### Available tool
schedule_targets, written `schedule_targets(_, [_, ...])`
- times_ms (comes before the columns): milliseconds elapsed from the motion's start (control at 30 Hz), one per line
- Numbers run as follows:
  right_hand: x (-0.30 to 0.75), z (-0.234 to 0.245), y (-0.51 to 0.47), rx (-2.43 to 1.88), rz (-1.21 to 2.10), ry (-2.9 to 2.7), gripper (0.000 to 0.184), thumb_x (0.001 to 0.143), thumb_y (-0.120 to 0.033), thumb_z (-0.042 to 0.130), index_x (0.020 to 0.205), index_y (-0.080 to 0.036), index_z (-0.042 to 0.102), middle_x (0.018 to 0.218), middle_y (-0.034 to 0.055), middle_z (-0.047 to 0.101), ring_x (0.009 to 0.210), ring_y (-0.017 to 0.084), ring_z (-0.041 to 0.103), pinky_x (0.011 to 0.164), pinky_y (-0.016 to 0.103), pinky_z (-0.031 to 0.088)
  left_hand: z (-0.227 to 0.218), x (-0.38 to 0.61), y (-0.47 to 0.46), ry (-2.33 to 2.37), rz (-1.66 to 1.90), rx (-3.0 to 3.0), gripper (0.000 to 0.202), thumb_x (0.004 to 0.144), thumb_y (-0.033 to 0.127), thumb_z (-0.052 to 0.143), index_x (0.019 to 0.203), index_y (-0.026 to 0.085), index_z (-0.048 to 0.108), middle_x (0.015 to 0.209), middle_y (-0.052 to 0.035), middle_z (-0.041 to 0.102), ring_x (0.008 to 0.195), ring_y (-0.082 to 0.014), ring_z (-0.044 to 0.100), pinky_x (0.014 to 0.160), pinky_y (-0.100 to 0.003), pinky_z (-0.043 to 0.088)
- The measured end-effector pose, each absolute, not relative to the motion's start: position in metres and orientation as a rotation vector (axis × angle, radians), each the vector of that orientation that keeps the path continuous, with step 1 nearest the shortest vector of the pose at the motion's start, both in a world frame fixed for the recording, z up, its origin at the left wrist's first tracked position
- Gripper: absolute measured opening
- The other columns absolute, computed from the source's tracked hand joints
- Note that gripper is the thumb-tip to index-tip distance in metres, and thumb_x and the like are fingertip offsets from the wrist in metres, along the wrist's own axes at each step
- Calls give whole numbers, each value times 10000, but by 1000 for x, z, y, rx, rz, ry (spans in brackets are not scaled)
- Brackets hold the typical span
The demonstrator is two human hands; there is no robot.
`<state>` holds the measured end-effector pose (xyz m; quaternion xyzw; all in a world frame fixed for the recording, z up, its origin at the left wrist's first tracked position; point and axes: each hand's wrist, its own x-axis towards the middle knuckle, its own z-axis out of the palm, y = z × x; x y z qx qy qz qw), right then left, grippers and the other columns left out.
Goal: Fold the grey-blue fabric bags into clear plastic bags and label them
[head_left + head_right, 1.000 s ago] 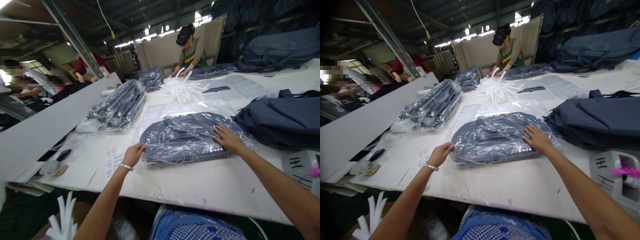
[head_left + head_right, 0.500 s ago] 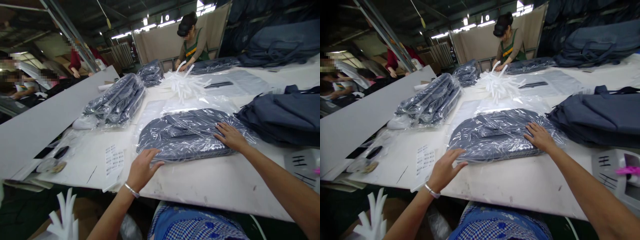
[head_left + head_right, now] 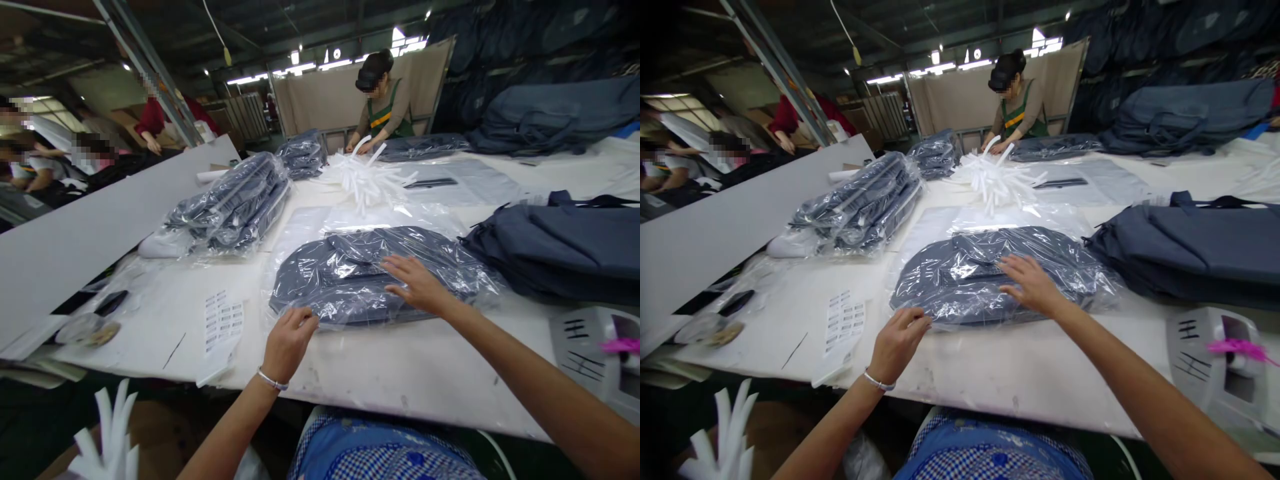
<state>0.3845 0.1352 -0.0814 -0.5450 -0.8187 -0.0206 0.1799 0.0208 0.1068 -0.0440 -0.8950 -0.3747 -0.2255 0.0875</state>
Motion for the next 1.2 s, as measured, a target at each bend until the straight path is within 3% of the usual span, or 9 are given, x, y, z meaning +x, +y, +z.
schedule_targets(133, [293, -57, 135, -1173, 237, -2482, 734, 897, -617, 485, 1503, -238, 315, 1548, 117, 344, 1410, 293, 329, 1165, 529, 201, -47, 22, 104, -1059, -680, -2581, 130, 922, 184, 540, 925, 219, 666, 1387, -75, 549, 1294, -259, 483, 1070, -448, 419])
schedule_targets(233, [263, -58, 134, -1114, 438, -2567, 724, 857, -663, 516, 1435, -237, 429, 1324, 124, 599, 1191, 286, 562, 1025, 457, 400, -52, 20, 111, -1060, -640, -2576, 144, 937, 189, 508, 900, 200, 647, 1481, -85, 465, 1403, -296, 364, 1145, -554, 294])
schedule_targets(333, [258, -68, 129, -1090, 467, -2684, 488, 868, -589, 560, 1205, -241, 624, 1005, 73, 711, 910, 240, 655, 767, 337, 482, -63, 14, 121, -1098, -614, -2666, 207, 973, 183, 423, 975, 198, 629, 1318, -97, 621, 1237, -234, 564, 1129, -512, 335])
schedule_targets(400, [258, -76, 125, -1077, 353, -2724, 258, 917, -415, 554, 1033, -219, 677, 929, 66, 706, 857, 220, 647, 731, 318, 462, -70, 9, 126, -1179, -582, -2733, 240, 989, 208, 385, 1032, 204, 621, 1089, -75, 723, 1003, -183, 678, 1035, -409, 446])
schedule_targets(500, [257, -86, 119, -1060, 199, -2632, 177, 941, -255, 505, 971, -198, 670, 1131, 98, 674, 1011, 230, 605, 837, 346, 444, -78, 3, 128, -1390, -440, -2743, 288, 1001, 310, 356, 1008, 206, 624, 809, -54, 719, 758, -171, 682, 742, -276, 511])
schedule_targets(600, [254, -92, 114, -1143, 209, -2546, 185, 959, -280, 476, 1006, -208, 640, 1234, 94, 637, 1051, 225, 591, 835, 327, 437, -79, 1, 128, -1639, -334, -2743, 320, 999, 373, 335, 1013, 214, 612, 735, -59, 693, 688, -186, 666, 593, -249, 428])
schedule_targets(767, [254, -90, 131, -1550, 449, -2478, 272, 985, -397, 425, 1050, -226, 627, 806, 36, 713, 709, 191, 637, 627, 261, 368, -73, 7, 151, -1862, -317, -2881, 283, 999, 368, 318, 1012, 215, 556, 747, -26, 699, 628, -169, 647, 600, -247, 410])
schedule_targets(933, [249, -85, 156, -1579, 446, -2481, 320, 967, -429, 454, 834, -230, 668, 790, 18, 721, 722, 159, 638, 611, 232, 337, -70, 11, 190, -1874, -253, -2994, 213, 937, 305, 447, 819, 204, 592, 735, -19, 691, 709, -179, 644, 658, -257, 420])
schedule_targets(1200, [258, -97, 140, -1490, 93, -2367, 349, 958, -492, 466, 911, -204, 659, 875, 69, 704, 821, 189, 611, 674, 268, 341, -73, 5, 190, -1921, -302, -2999, 253, 922, 342, 407, 831, 206, 599, 732, -24, 668, 747, -198, 632, 700, -285, 408])
